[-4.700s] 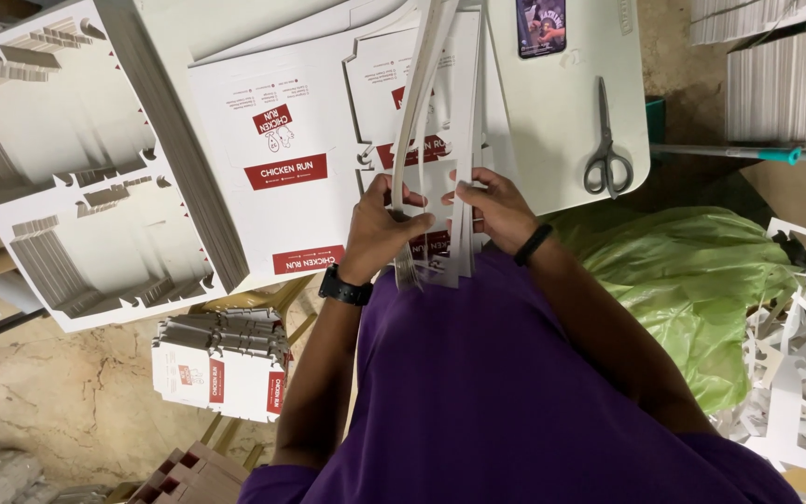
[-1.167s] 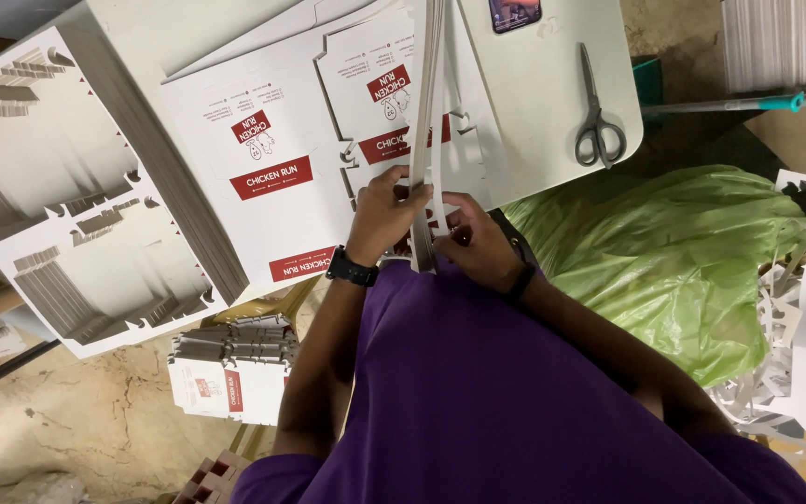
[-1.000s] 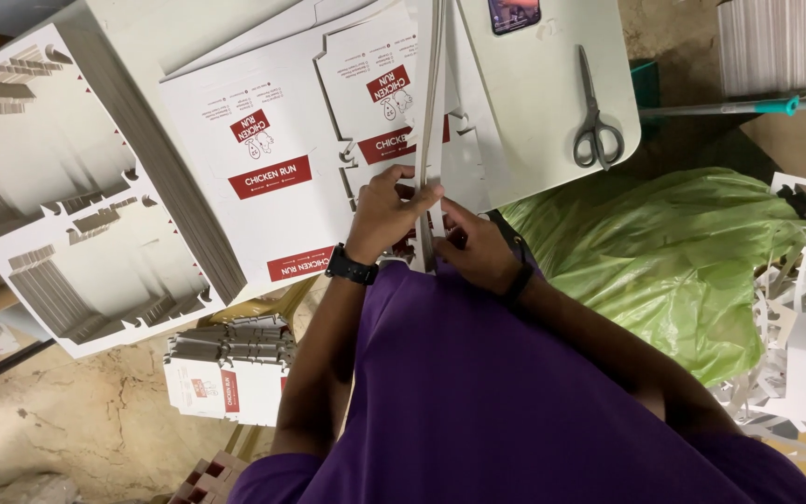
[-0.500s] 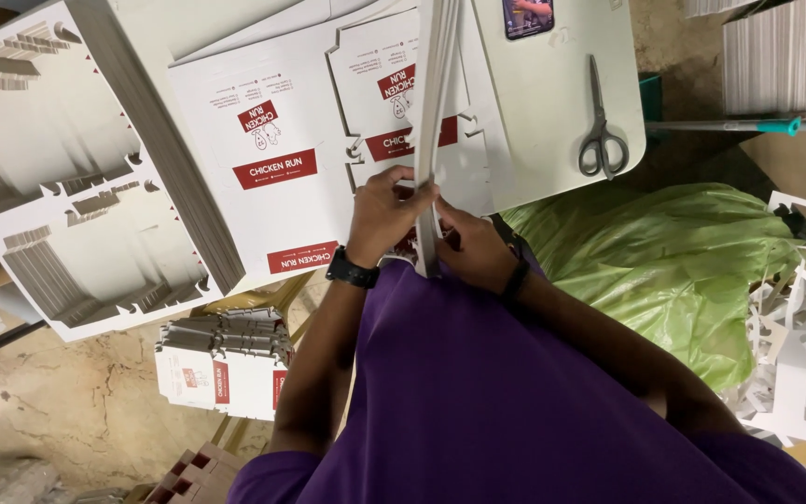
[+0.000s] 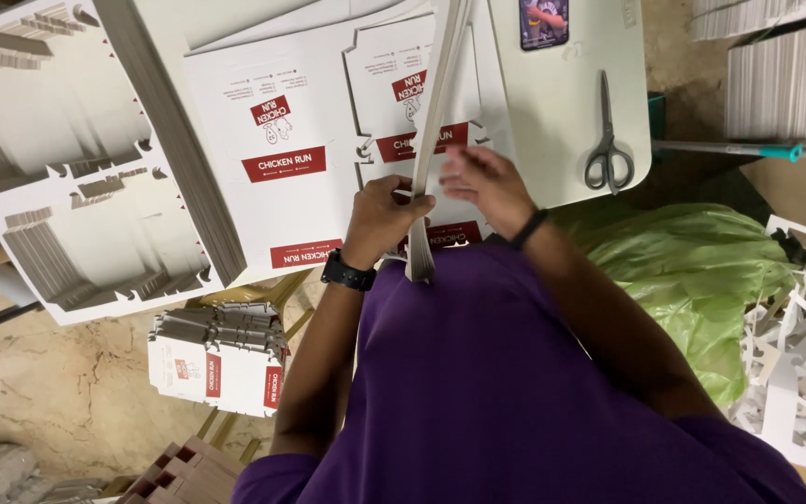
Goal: Stripping waste material from die-cut cardboard sheets and folding them into boxes
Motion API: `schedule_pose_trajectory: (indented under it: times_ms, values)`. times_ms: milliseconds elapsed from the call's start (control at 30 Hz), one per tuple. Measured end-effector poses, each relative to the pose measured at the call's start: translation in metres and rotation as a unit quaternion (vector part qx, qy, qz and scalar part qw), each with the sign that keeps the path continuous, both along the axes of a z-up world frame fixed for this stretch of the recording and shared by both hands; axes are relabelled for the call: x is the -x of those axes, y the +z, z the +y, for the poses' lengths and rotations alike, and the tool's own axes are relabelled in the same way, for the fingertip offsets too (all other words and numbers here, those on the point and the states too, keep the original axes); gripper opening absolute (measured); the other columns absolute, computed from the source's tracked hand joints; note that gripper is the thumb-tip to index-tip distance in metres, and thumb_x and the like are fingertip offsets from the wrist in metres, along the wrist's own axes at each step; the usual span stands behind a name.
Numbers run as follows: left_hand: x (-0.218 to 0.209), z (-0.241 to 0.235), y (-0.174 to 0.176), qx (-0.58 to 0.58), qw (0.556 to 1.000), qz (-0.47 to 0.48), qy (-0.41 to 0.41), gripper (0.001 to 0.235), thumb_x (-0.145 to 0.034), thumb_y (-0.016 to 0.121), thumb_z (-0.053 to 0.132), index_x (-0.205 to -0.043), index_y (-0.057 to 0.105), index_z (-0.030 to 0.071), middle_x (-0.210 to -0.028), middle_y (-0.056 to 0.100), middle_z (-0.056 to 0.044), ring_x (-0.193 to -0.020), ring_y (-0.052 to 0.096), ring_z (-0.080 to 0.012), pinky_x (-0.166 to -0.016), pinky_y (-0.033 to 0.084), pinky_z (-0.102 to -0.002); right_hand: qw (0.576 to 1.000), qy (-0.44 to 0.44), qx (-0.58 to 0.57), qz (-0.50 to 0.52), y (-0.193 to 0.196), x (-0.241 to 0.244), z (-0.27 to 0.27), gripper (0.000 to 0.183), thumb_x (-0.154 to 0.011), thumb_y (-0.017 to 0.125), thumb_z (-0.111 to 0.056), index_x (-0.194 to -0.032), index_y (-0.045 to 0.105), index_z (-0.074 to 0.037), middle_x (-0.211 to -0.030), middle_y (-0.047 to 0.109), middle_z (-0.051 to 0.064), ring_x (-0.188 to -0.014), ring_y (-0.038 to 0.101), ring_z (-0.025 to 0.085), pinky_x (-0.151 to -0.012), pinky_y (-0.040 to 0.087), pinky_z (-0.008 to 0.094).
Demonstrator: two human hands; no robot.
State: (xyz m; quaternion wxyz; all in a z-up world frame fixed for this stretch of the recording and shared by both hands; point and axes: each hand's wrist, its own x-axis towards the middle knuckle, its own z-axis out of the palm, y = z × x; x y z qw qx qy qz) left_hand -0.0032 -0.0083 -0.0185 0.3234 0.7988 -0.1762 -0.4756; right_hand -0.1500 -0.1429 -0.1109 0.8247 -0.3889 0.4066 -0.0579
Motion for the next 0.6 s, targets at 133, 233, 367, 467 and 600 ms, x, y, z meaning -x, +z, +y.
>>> schedule_pose_trajectory:
  times_ms: [133, 233, 367, 467, 600]
  values:
    - [0.003, -0.007, 0.020, 0.008, 1.000, 0.001, 0.005, 0.058, -0.083, 0.079, 0.034, -0.121, 0.068, -0.009, -0.097, 0.074, -0.031, -0.094, 0.075, -0.0400, -0.070, 0.062, -0.045, 0.994, 0.004, -0.099, -0.055, 0.012, -0.044, -0.024, 0.051, -0.108, 0.057, -0.035, -0.145, 0.047, -0.002, -0.126, 0.064, 0.025, -0.114, 0.070, 0.043, -0.098, 0.059, 0.061]
    - [0.007, -0.009, 0.027, -0.009, 1.000, 0.005, 0.013, 0.067, -0.083, 0.080, 0.039, -0.129, 0.064, -0.008, -0.108, 0.072, -0.033, -0.100, 0.074, -0.0420, -0.078, 0.064, -0.046, 0.987, 0.048, -0.133, -0.074, 0.006, -0.056, -0.033, 0.041, -0.103, 0.063, -0.038, -0.136, 0.058, -0.014, -0.123, 0.068, 0.018, -0.113, 0.072, 0.040, -0.098, 0.061, 0.053]
    - [0.019, -0.011, 0.052, -0.012, 0.999, 0.017, 0.032, 0.078, -0.082, 0.080, 0.041, -0.136, 0.057, -0.010, -0.122, 0.066, -0.035, -0.110, 0.070, -0.0438, -0.089, 0.061, -0.050, 0.988, 0.035, -0.136, -0.066, -0.023, -0.054, -0.040, 0.036, -0.103, 0.066, -0.032, -0.135, 0.059, -0.018, -0.123, 0.072, 0.014, -0.109, 0.075, 0.034, -0.099, 0.063, 0.049]
    - [0.032, -0.003, 0.055, -0.019, 0.998, 0.050, 0.021, 0.089, -0.080, 0.078, 0.049, -0.139, 0.053, -0.011, -0.129, 0.063, -0.036, -0.117, 0.067, -0.0457, -0.097, 0.057, -0.055, 0.988, 0.023, -0.144, -0.050, -0.014, -0.053, -0.043, 0.041, -0.101, 0.069, -0.032, -0.138, 0.058, -0.019, -0.119, 0.073, 0.010, -0.104, 0.077, 0.030, -0.100, 0.064, 0.046]
    - [0.052, 0.004, 0.046, 0.007, 0.994, 0.111, 0.007, 0.064, -0.083, 0.078, 0.042, -0.126, 0.068, -0.004, -0.120, 0.070, -0.032, -0.113, 0.067, -0.0484, -0.092, 0.059, -0.055, 0.986, 0.007, -0.165, -0.029, -0.014, -0.055, -0.049, 0.041, -0.097, 0.073, -0.030, -0.134, 0.059, -0.022, -0.121, 0.073, 0.014, -0.101, 0.077, 0.033, -0.099, 0.065, 0.049]
